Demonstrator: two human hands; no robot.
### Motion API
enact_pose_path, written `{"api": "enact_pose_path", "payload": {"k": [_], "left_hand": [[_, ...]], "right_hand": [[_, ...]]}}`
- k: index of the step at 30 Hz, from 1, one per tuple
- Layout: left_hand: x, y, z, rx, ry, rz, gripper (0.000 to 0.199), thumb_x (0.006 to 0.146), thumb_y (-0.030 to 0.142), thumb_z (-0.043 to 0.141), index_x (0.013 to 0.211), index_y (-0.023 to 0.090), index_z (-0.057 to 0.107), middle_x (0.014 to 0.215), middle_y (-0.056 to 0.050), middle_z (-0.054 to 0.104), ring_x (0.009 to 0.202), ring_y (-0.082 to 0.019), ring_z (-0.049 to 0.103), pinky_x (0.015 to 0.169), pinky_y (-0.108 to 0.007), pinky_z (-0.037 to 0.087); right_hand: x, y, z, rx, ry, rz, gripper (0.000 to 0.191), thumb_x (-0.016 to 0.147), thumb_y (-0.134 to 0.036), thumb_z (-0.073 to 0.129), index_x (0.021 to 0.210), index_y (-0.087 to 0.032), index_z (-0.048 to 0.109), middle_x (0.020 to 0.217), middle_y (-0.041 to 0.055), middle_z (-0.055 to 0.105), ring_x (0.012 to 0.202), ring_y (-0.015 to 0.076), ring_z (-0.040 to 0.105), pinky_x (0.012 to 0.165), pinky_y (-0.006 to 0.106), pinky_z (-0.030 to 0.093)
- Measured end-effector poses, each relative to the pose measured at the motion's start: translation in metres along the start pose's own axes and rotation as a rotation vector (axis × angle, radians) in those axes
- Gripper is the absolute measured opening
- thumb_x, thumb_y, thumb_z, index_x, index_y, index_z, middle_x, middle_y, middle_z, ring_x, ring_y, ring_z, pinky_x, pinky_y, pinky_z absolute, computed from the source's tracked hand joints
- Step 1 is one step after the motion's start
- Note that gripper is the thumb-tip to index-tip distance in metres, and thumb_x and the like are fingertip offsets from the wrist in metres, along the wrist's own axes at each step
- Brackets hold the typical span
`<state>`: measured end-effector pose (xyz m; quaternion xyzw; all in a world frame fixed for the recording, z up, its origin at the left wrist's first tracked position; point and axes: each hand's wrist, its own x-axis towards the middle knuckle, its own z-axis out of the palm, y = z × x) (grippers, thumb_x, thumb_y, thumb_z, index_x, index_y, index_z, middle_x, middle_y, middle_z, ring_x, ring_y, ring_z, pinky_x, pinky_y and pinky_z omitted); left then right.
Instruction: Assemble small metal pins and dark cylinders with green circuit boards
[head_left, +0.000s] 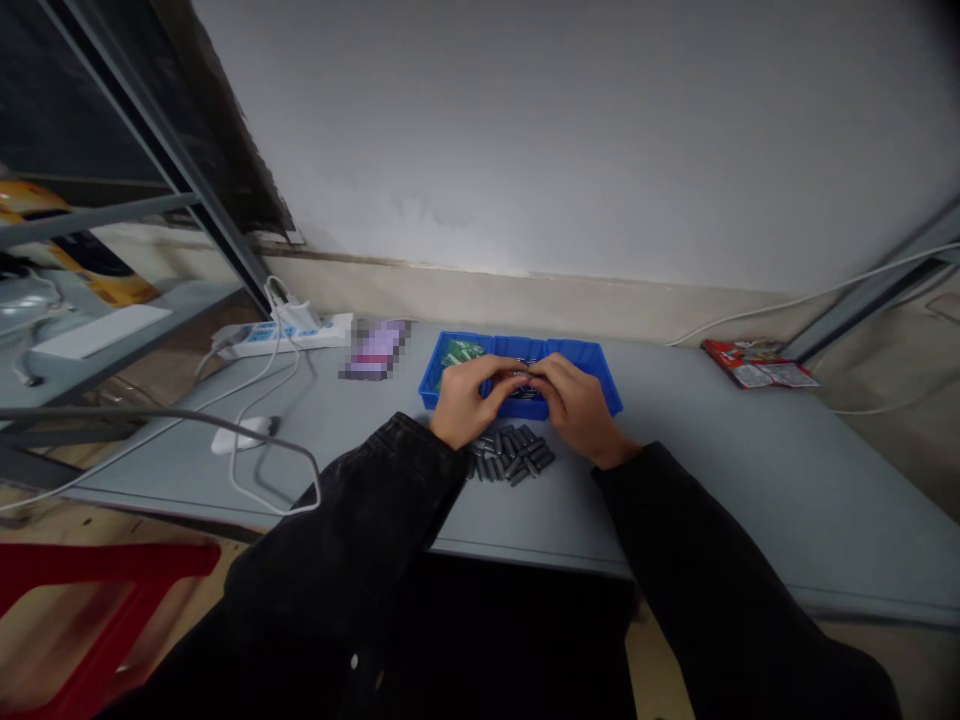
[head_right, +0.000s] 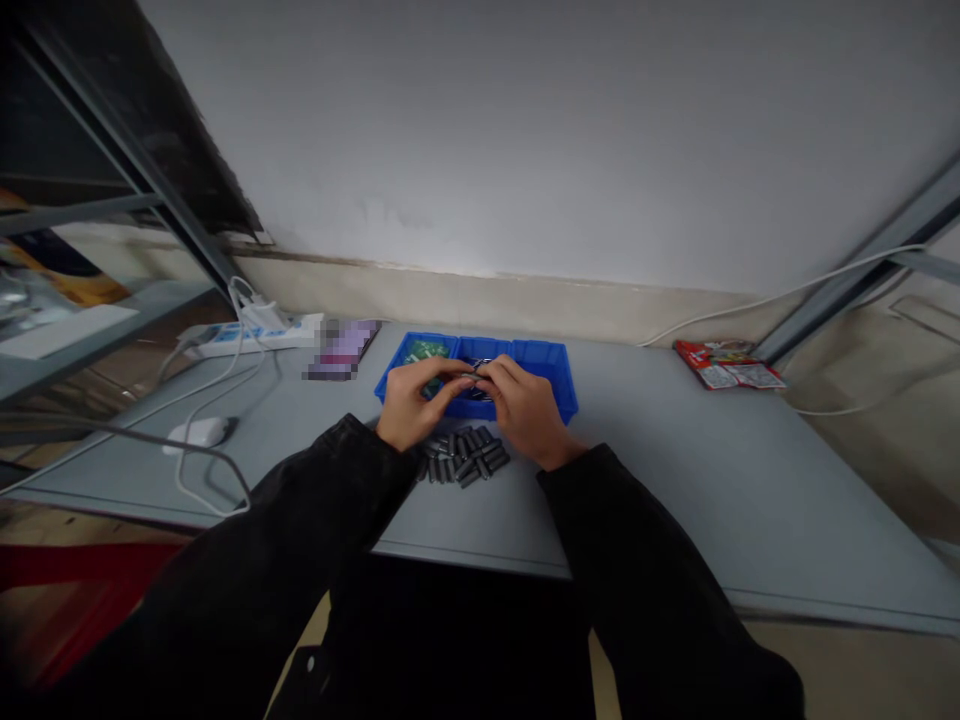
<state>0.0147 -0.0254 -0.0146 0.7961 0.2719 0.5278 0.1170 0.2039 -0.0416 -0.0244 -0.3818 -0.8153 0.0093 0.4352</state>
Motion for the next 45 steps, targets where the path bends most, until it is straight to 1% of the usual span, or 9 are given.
{"api": "enact_pose_path", "payload": {"k": [4, 10, 14, 19, 26, 34, 45], "left_hand": [[0.0005, -0.0004, -0.0003, -0.002, -0.003, 0.013, 0.013, 0.093, 0.024, 0.065, 0.101, 0.016, 0.072, 0.094, -0.004, 0.075, 0.081, -0.012, 0.070, 0.079, -0.025, 0.056], [0.0007, -0.0011, -0.0001, 0.010, -0.011, 0.013, 0.014, 0.093, 0.025, 0.065, 0.101, 0.016, 0.071, 0.094, -0.004, 0.075, 0.077, -0.012, 0.068, 0.077, -0.026, 0.056], [0.0004, -0.0012, 0.0003, 0.012, -0.012, 0.012, 0.015, 0.093, 0.026, 0.064, 0.101, 0.016, 0.071, 0.095, -0.006, 0.075, 0.079, -0.013, 0.069, 0.078, -0.027, 0.056], [0.0002, -0.0016, 0.0003, 0.006, -0.008, 0.019, 0.013, 0.093, 0.024, 0.065, 0.101, 0.016, 0.071, 0.095, -0.004, 0.075, 0.079, -0.011, 0.069, 0.078, -0.025, 0.055], [0.0001, -0.0017, 0.0003, 0.012, -0.013, 0.012, 0.014, 0.093, 0.025, 0.065, 0.101, 0.016, 0.072, 0.095, -0.005, 0.075, 0.079, -0.012, 0.069, 0.078, -0.026, 0.055], [0.0003, -0.0021, 0.0005, 0.011, -0.005, 0.032, 0.013, 0.092, 0.023, 0.066, 0.101, 0.015, 0.071, 0.092, -0.005, 0.075, 0.076, -0.012, 0.068, 0.076, -0.025, 0.055], [0.0005, -0.0013, 0.0006, 0.025, -0.010, 0.040, 0.015, 0.094, 0.025, 0.064, 0.101, 0.014, 0.071, 0.091, -0.005, 0.074, 0.073, -0.011, 0.066, 0.073, -0.026, 0.055]], "right_hand": [[0.0003, -0.0007, -0.0004, 0.018, 0.008, -0.014, 0.020, 0.103, -0.031, 0.042, 0.107, -0.023, 0.061, 0.099, 0.0060, 0.065, 0.095, 0.0203, 0.063, 0.081, 0.034, 0.051], [0.0002, -0.0001, -0.0003, 0.020, -0.005, -0.014, 0.020, 0.103, -0.030, 0.043, 0.109, -0.023, 0.060, 0.101, 0.0058, 0.065, 0.095, 0.0199, 0.063, 0.082, 0.034, 0.051], [-0.0004, 0.0005, -0.0004, 0.016, -0.001, -0.023, 0.019, 0.103, -0.029, 0.043, 0.108, -0.023, 0.060, 0.100, 0.0056, 0.065, 0.094, 0.0195, 0.063, 0.081, 0.034, 0.051], [-0.0002, 0.0000, -0.0004, 0.019, -0.004, -0.022, 0.018, 0.103, -0.029, 0.044, 0.108, -0.022, 0.060, 0.101, 0.0058, 0.065, 0.095, 0.0196, 0.062, 0.082, 0.035, 0.051], [0.0001, -0.0003, -0.0001, 0.027, 0.006, -0.035, 0.016, 0.101, -0.025, 0.047, 0.108, -0.021, 0.061, 0.100, 0.0061, 0.065, 0.095, 0.0198, 0.063, 0.082, 0.034, 0.051], [0.0003, -0.0016, -0.0014, 0.024, 0.021, -0.028, 0.016, 0.100, -0.025, 0.048, 0.108, -0.021, 0.061, 0.099, 0.0061, 0.065, 0.093, 0.0196, 0.063, 0.081, 0.034, 0.051], [0.0007, -0.0033, -0.0015, 0.030, 0.034, -0.025, 0.015, 0.100, -0.025, 0.049, 0.106, -0.022, 0.062, 0.098, 0.0057, 0.065, 0.093, 0.0197, 0.062, 0.081, 0.035, 0.051]]}}
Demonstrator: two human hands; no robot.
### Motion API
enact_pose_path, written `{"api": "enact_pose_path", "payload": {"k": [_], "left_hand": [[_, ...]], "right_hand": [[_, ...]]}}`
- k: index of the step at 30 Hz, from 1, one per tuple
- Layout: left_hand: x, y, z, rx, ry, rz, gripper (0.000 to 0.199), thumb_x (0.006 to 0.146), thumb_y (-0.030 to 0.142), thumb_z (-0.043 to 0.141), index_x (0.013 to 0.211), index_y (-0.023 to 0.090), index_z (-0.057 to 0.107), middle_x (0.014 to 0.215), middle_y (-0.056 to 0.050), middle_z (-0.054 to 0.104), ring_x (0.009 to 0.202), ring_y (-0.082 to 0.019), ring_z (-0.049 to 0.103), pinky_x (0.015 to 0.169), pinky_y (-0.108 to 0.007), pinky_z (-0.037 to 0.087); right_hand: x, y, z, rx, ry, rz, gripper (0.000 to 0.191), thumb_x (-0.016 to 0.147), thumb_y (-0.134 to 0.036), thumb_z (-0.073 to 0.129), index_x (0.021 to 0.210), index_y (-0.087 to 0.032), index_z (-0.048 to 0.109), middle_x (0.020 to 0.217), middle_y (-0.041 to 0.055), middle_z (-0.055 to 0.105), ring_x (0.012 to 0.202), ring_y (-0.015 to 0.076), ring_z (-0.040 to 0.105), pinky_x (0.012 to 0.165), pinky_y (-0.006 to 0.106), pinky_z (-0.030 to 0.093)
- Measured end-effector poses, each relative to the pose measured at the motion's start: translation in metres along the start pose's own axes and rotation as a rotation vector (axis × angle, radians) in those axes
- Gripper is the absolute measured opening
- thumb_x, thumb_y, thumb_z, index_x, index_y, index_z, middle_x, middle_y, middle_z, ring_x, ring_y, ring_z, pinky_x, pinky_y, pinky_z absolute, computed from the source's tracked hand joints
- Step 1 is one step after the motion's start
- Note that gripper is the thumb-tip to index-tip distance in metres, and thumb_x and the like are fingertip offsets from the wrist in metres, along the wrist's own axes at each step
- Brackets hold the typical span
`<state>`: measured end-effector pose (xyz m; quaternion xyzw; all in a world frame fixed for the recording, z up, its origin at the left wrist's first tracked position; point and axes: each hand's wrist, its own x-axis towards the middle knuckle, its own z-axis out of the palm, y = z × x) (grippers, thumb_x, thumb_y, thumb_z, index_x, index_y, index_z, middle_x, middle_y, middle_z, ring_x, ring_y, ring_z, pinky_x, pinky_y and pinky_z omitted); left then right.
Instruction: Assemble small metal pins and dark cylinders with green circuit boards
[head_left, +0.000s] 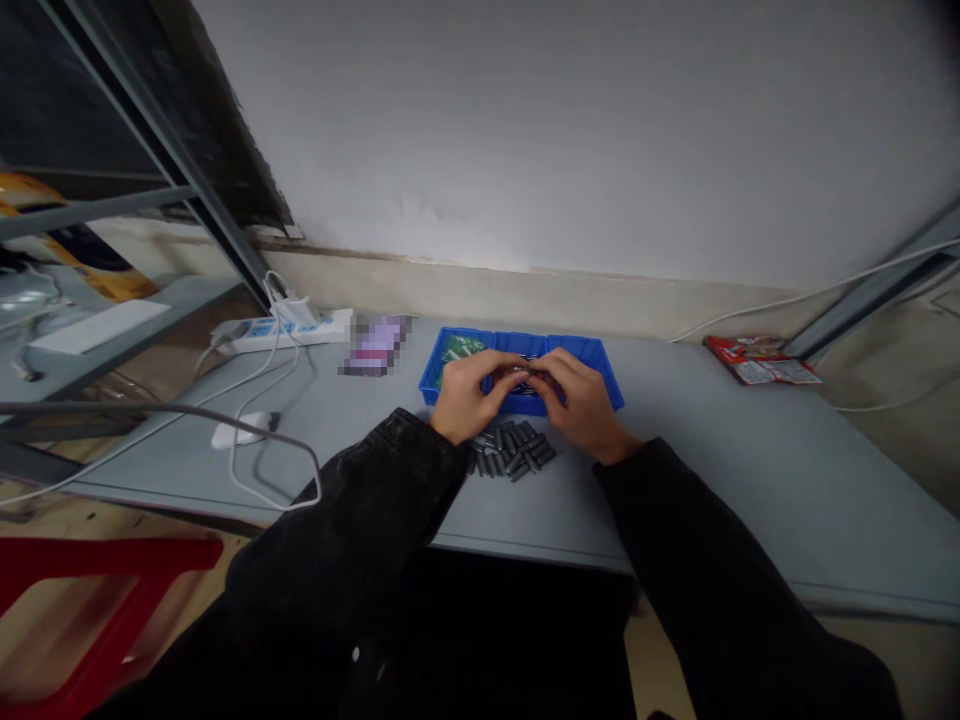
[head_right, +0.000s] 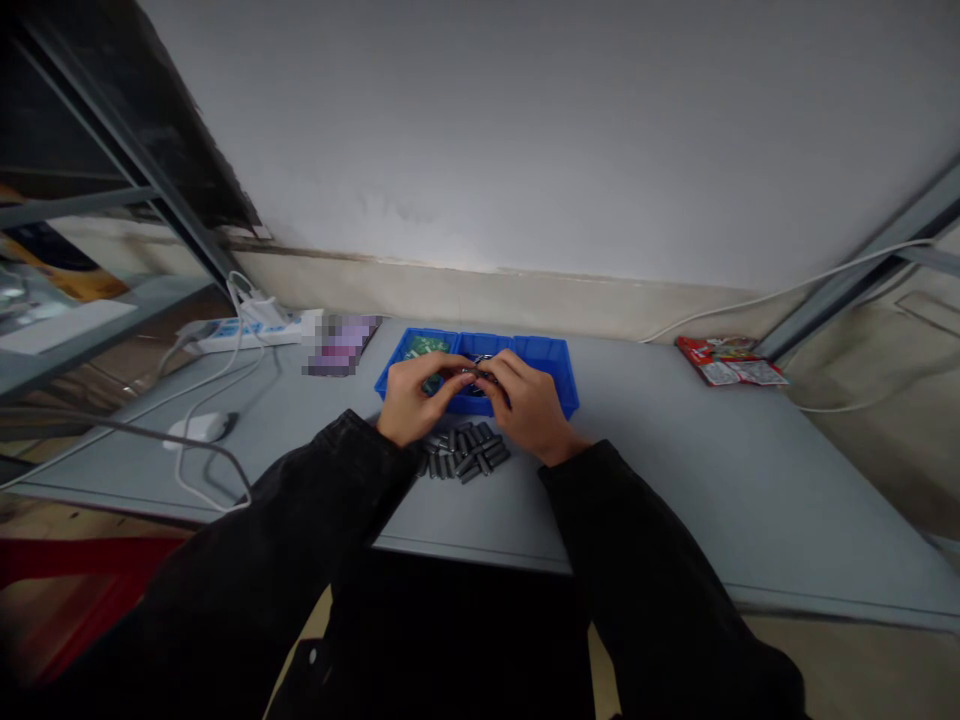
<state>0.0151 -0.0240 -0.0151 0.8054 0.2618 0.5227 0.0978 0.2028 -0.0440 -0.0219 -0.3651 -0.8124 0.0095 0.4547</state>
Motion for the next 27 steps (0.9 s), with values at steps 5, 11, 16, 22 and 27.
{"api": "enact_pose_path", "payload": {"k": [5, 11, 16, 22, 27], "left_hand": [[0.0000, 0.0010, -0.0004, 0.000, -0.013, -0.006, 0.015, 0.094, 0.025, 0.063, 0.103, 0.014, 0.070, 0.092, -0.005, 0.074, 0.072, -0.011, 0.065, 0.074, -0.026, 0.054], [0.0011, 0.0029, -0.0008, -0.023, -0.029, 0.009, 0.015, 0.094, 0.025, 0.064, 0.103, 0.014, 0.070, 0.093, -0.005, 0.074, 0.070, -0.010, 0.063, 0.071, -0.025, 0.053], [0.0015, 0.0033, -0.0003, -0.025, -0.038, 0.015, 0.015, 0.093, 0.025, 0.064, 0.101, 0.014, 0.070, 0.092, -0.005, 0.073, 0.070, -0.010, 0.063, 0.072, -0.025, 0.053], [0.0010, 0.0020, -0.0001, -0.027, -0.051, 0.014, 0.015, 0.094, 0.025, 0.064, 0.101, 0.014, 0.070, 0.092, -0.006, 0.074, 0.070, -0.011, 0.063, 0.072, -0.026, 0.053], [0.0009, 0.0020, 0.0000, -0.024, -0.047, 0.009, 0.016, 0.094, 0.026, 0.064, 0.102, 0.014, 0.070, 0.093, -0.006, 0.074, 0.070, -0.011, 0.064, 0.073, -0.026, 0.054]], "right_hand": [[0.0001, 0.0003, -0.0001, -0.023, 0.034, -0.003, 0.012, 0.098, -0.024, 0.052, 0.102, -0.021, 0.063, 0.096, 0.0055, 0.065, 0.090, 0.0191, 0.062, 0.077, 0.033, 0.051], [0.0002, 0.0005, -0.0010, -0.048, 0.082, -0.018, 0.007, 0.096, -0.022, 0.056, 0.095, -0.021, 0.063, 0.090, 0.0044, 0.063, 0.083, 0.0186, 0.062, 0.071, 0.032, 0.049], [0.0002, 0.0006, -0.0014, -0.055, 0.080, 0.005, 0.005, 0.094, -0.019, 0.057, 0.093, -0.020, 0.061, 0.087, 0.0029, 0.061, 0.074, 0.0159, 0.058, 0.066, 0.030, 0.047], [-0.0001, 0.0007, -0.0014, -0.051, 0.074, 0.018, 0.005, 0.094, -0.020, 0.057, 0.091, -0.021, 0.060, 0.085, 0.0020, 0.059, 0.070, 0.0145, 0.055, 0.064, 0.029, 0.045], [-0.0003, 0.0006, -0.0016, -0.049, 0.070, 0.016, 0.005, 0.095, -0.022, 0.056, 0.091, -0.021, 0.060, 0.084, 0.0021, 0.058, 0.069, 0.0150, 0.054, 0.064, 0.030, 0.046]]}}
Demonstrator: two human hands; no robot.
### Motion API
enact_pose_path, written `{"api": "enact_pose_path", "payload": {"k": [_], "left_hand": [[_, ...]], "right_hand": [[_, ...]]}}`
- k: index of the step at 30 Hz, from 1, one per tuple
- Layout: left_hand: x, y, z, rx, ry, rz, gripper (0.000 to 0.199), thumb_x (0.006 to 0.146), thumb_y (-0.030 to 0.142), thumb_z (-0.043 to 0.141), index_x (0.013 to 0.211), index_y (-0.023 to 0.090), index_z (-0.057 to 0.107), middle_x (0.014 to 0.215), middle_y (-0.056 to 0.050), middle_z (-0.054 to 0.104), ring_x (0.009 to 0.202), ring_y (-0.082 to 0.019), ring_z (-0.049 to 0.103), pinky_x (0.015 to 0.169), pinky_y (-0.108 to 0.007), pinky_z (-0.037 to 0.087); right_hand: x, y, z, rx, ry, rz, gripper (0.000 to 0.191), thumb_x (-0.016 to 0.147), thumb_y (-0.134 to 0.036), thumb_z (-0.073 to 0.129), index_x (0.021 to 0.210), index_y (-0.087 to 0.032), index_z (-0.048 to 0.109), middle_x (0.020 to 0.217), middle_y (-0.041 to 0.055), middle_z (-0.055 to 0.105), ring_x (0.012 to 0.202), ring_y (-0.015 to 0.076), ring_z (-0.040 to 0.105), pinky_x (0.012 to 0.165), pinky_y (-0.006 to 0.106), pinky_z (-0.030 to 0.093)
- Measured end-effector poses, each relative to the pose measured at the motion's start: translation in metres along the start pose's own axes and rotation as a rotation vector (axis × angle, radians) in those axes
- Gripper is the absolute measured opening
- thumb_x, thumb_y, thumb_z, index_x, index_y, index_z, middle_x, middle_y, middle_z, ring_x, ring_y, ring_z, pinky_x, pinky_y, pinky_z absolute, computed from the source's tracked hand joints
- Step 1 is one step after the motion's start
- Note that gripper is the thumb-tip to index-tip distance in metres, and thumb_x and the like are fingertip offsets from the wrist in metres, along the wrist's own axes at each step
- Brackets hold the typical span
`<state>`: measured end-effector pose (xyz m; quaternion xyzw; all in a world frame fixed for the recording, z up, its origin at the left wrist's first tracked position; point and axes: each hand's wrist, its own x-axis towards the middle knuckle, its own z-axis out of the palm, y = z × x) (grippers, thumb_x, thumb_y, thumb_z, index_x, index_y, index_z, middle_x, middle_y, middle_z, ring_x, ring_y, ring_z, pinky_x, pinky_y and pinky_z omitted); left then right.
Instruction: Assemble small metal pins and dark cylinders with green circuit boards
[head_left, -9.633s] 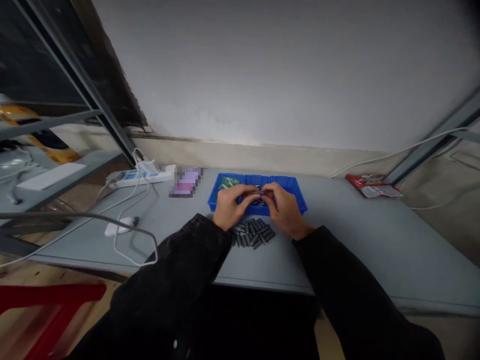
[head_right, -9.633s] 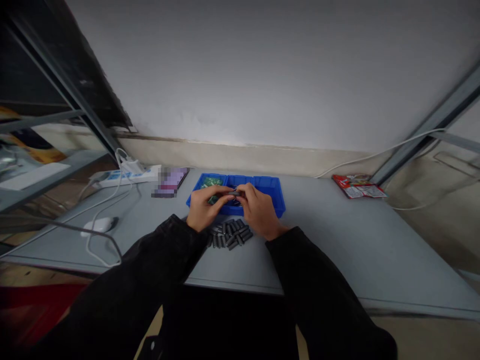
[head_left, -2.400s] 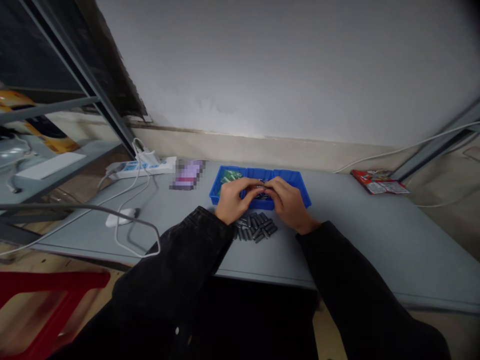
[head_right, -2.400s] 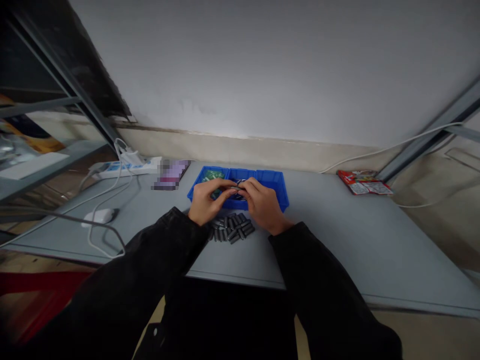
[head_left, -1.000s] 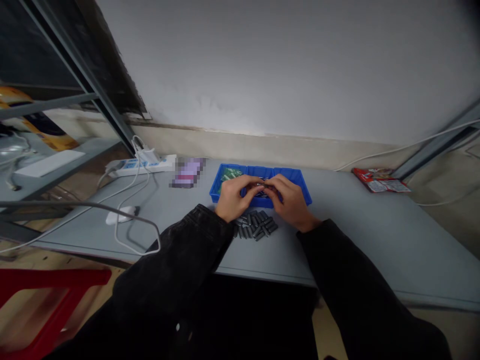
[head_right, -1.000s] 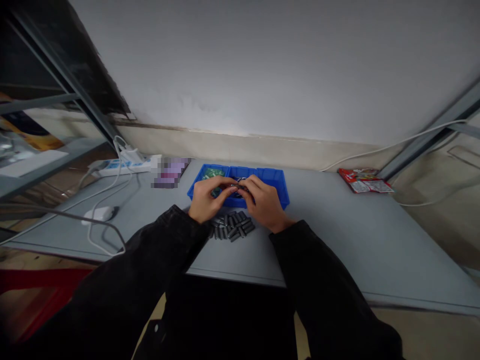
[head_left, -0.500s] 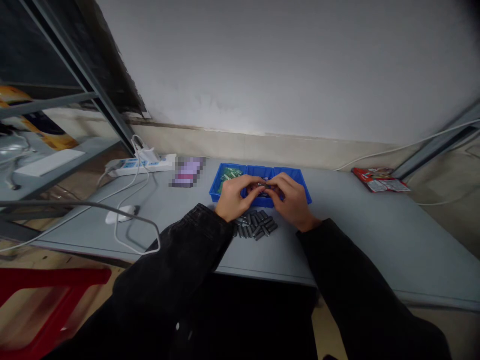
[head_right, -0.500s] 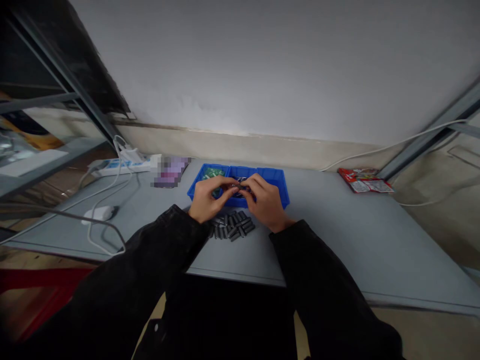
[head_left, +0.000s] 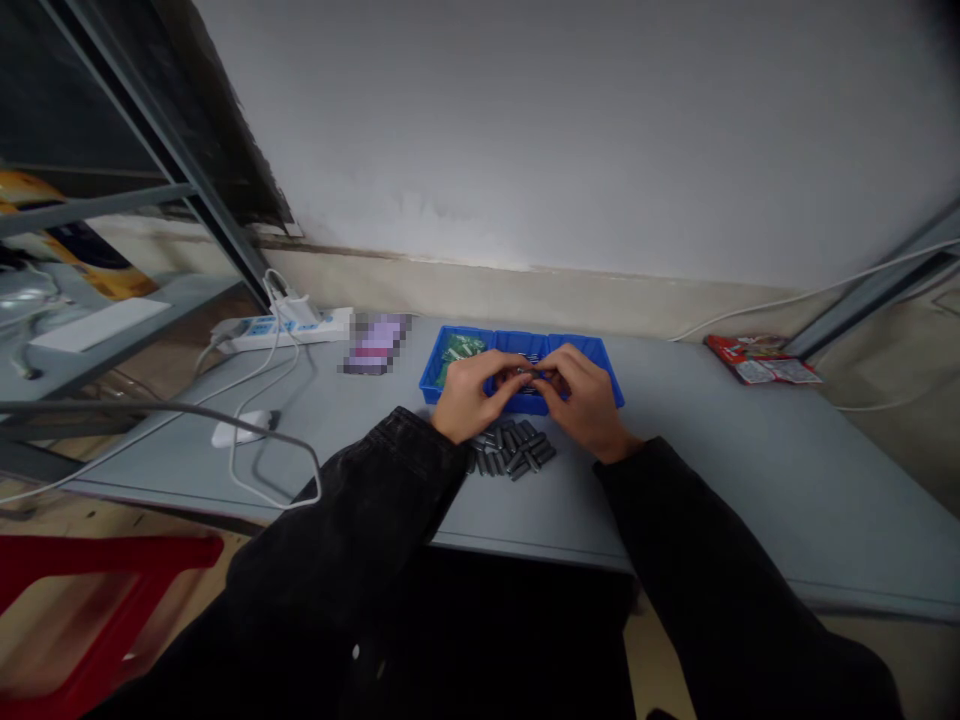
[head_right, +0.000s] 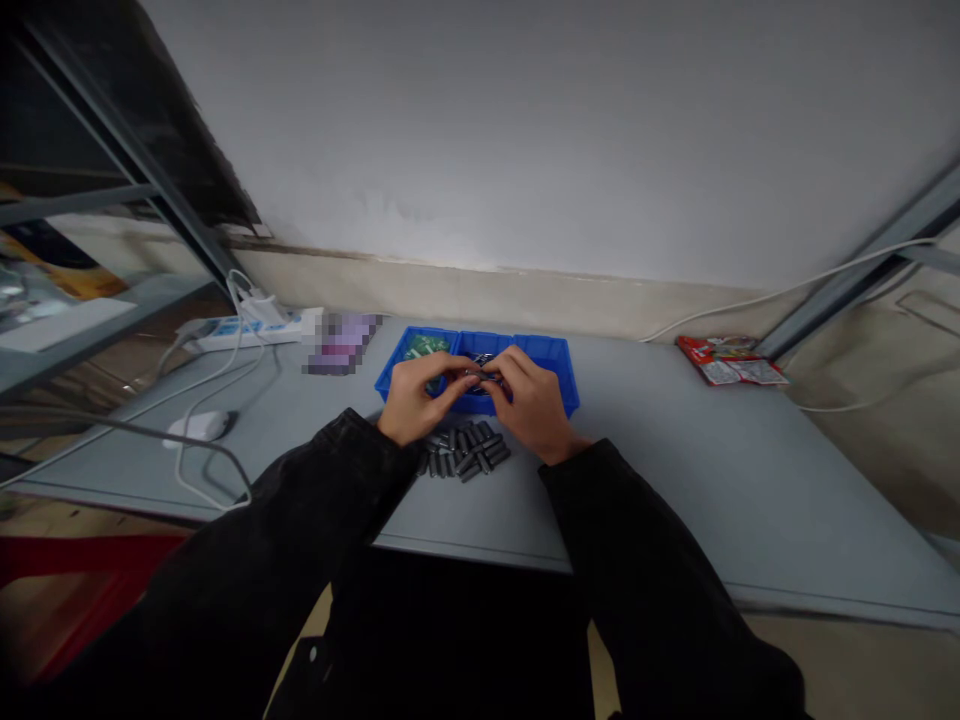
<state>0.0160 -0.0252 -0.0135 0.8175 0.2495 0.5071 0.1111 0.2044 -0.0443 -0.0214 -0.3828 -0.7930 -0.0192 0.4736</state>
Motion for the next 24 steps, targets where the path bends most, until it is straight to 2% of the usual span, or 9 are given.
{"api": "enact_pose_path", "payload": {"k": [24], "left_hand": [[-0.0004, 0.0000, 0.0006, 0.002, 0.003, -0.002, 0.015, 0.094, 0.025, 0.064, 0.101, 0.015, 0.070, 0.092, -0.005, 0.073, 0.070, -0.010, 0.064, 0.072, -0.026, 0.054]], "right_hand": [[0.0007, -0.0009, -0.0005, 0.002, -0.010, -0.011, 0.004, 0.093, -0.018, 0.057, 0.093, -0.021, 0.061, 0.085, 0.0019, 0.059, 0.068, 0.0141, 0.054, 0.062, 0.029, 0.045]]}}
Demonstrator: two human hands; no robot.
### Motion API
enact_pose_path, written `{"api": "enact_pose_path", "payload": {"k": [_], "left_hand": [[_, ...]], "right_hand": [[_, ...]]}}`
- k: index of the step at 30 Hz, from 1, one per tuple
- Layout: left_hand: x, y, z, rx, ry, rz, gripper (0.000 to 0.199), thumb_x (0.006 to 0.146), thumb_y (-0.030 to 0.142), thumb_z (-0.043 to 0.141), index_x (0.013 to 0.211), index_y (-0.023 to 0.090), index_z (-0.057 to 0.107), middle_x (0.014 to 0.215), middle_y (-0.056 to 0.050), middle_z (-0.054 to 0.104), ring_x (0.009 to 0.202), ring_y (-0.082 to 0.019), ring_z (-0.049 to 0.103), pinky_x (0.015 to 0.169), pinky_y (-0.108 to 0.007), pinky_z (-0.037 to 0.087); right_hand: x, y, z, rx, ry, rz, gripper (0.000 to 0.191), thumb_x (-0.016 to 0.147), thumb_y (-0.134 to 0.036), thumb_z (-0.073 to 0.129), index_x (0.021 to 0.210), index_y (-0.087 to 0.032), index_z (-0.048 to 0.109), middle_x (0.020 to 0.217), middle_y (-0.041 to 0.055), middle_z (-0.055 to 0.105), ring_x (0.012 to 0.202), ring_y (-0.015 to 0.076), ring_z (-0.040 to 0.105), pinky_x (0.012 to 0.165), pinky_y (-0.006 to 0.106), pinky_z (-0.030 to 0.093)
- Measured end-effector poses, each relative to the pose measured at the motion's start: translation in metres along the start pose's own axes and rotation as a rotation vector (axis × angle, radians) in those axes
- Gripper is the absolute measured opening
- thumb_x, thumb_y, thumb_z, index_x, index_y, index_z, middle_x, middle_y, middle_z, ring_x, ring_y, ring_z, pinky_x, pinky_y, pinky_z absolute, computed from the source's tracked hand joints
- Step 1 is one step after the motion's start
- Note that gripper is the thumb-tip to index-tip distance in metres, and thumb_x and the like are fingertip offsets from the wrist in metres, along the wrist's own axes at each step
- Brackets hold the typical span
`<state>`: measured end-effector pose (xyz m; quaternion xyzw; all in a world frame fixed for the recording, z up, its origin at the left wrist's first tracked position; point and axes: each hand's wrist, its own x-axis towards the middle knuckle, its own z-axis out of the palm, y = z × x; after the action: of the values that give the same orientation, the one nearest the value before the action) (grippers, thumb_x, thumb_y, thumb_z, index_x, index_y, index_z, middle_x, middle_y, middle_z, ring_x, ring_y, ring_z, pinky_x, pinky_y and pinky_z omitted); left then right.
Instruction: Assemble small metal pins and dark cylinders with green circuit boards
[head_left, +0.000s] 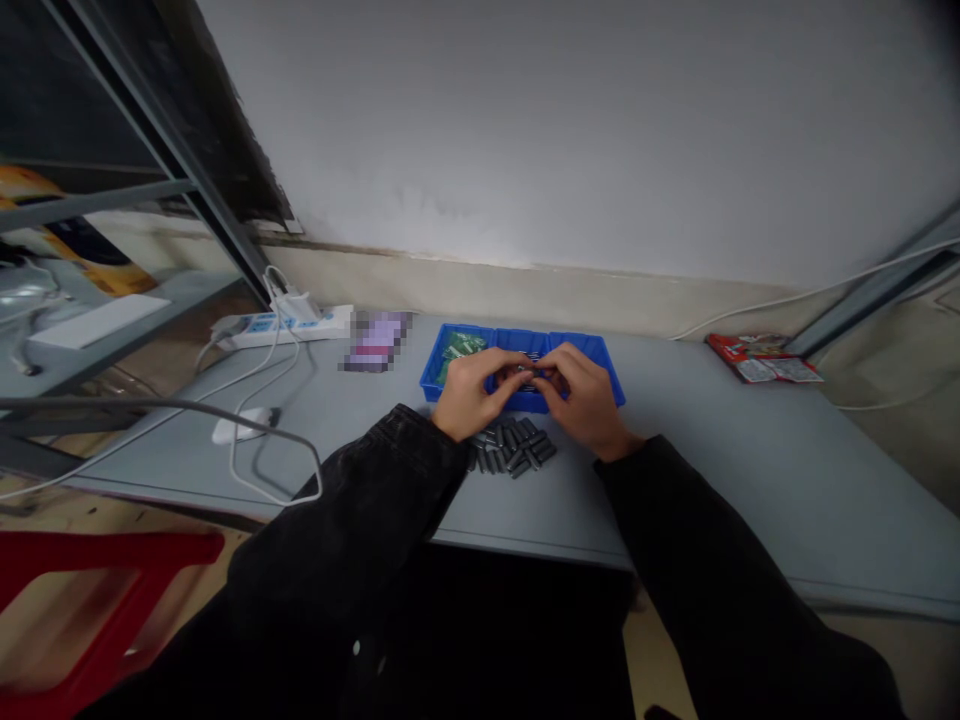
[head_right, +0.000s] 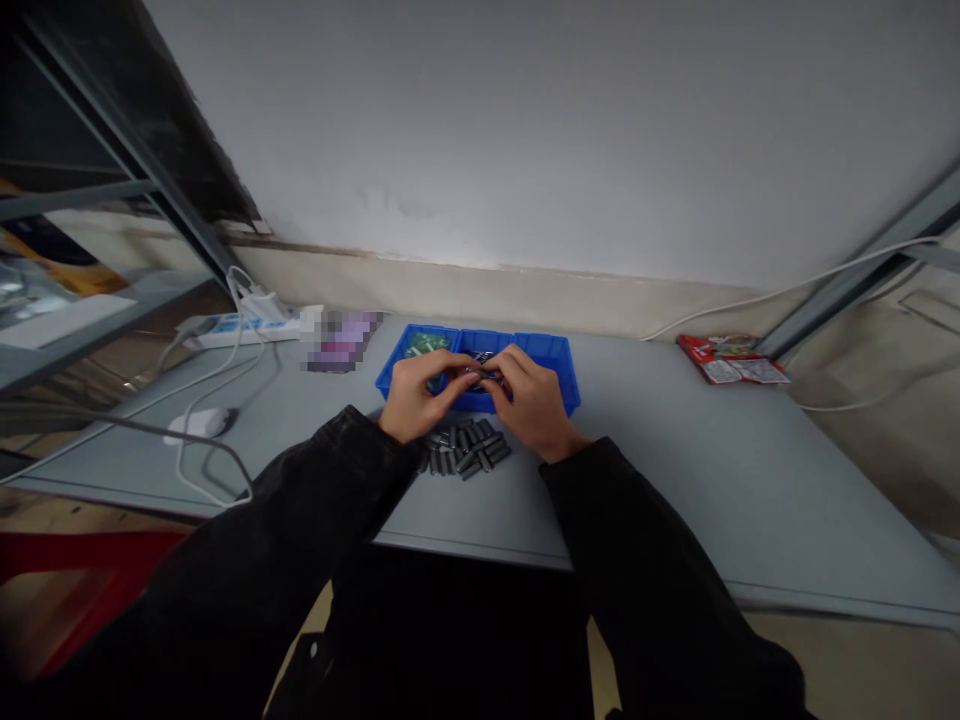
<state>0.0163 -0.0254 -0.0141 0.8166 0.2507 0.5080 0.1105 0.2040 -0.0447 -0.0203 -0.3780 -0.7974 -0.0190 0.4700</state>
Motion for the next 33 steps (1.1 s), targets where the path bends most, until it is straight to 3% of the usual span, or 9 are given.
{"api": "enact_pose_path", "payload": {"k": [14, 26, 33], "left_hand": [[0.0000, -0.0008, 0.0003, 0.000, 0.007, 0.007, 0.014, 0.093, 0.025, 0.064, 0.101, 0.015, 0.070, 0.091, -0.004, 0.073, 0.070, -0.010, 0.063, 0.072, -0.025, 0.053], [0.0003, 0.0019, -0.0009, -0.023, 0.036, -0.028, 0.015, 0.094, 0.027, 0.064, 0.100, 0.015, 0.070, 0.092, -0.005, 0.074, 0.074, -0.011, 0.066, 0.073, -0.026, 0.055], [0.0000, 0.0008, -0.0009, -0.017, 0.027, -0.028, 0.015, 0.094, 0.027, 0.064, 0.099, 0.015, 0.070, 0.092, -0.006, 0.075, 0.075, -0.012, 0.067, 0.074, -0.026, 0.055]], "right_hand": [[-0.0006, 0.0014, 0.0013, 0.009, -0.002, 0.008, 0.005, 0.094, -0.021, 0.057, 0.095, -0.021, 0.062, 0.086, 0.0021, 0.060, 0.070, 0.0153, 0.056, 0.063, 0.030, 0.046], [-0.0013, 0.0029, 0.0033, 0.044, -0.070, -0.036, 0.024, 0.104, -0.027, 0.039, 0.110, -0.023, 0.062, 0.100, 0.0058, 0.066, 0.096, 0.0198, 0.063, 0.083, 0.035, 0.053], [-0.0019, 0.0041, 0.0034, 0.019, -0.031, -0.011, 0.014, 0.100, -0.026, 0.050, 0.108, -0.023, 0.062, 0.096, 0.0041, 0.067, 0.089, 0.0190, 0.064, 0.078, 0.033, 0.052]]}}
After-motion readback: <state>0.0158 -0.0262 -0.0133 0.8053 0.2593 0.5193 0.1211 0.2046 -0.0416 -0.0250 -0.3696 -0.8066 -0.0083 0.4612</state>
